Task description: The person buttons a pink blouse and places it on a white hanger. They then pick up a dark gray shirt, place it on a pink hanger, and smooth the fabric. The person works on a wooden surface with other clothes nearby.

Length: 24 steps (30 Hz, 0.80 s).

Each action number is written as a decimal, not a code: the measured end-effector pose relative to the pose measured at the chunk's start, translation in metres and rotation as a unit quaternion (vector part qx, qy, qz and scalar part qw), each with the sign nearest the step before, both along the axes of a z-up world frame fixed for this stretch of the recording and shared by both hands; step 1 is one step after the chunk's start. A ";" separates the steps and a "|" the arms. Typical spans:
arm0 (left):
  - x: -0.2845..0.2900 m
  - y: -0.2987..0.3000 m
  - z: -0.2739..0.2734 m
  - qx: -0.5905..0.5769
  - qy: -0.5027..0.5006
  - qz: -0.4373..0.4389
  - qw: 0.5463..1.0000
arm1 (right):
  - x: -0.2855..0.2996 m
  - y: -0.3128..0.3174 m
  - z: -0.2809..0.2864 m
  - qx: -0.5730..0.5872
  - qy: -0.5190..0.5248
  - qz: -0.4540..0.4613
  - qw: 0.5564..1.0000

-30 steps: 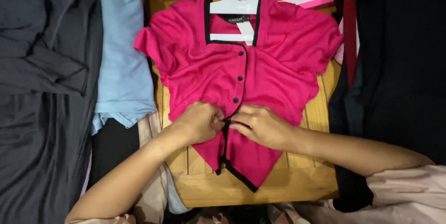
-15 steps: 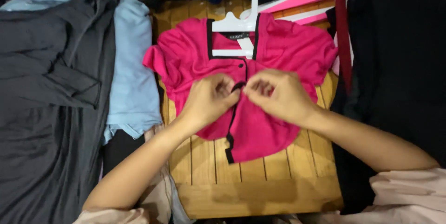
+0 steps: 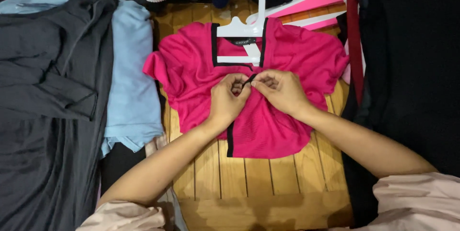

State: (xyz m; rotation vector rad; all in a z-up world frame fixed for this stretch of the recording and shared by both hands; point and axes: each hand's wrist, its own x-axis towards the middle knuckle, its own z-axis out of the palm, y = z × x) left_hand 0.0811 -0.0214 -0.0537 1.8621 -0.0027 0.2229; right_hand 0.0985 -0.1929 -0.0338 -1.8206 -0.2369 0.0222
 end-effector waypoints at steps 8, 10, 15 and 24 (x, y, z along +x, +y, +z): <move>-0.011 0.003 0.017 0.043 -0.092 -0.025 0.995 | 0.008 -0.003 -0.015 0.056 0.050 -0.024 0.997; -0.013 0.005 0.021 0.055 -0.121 -0.041 0.990 | 0.009 -0.006 -0.021 0.073 0.067 -0.027 0.995; -0.012 0.010 0.023 0.105 -0.163 -0.060 0.979 | 0.008 -0.004 -0.022 0.136 0.116 -0.022 0.984; -0.010 0.013 0.032 0.068 -0.160 -0.073 0.982 | 0.000 -0.004 -0.005 0.146 -0.045 0.059 0.986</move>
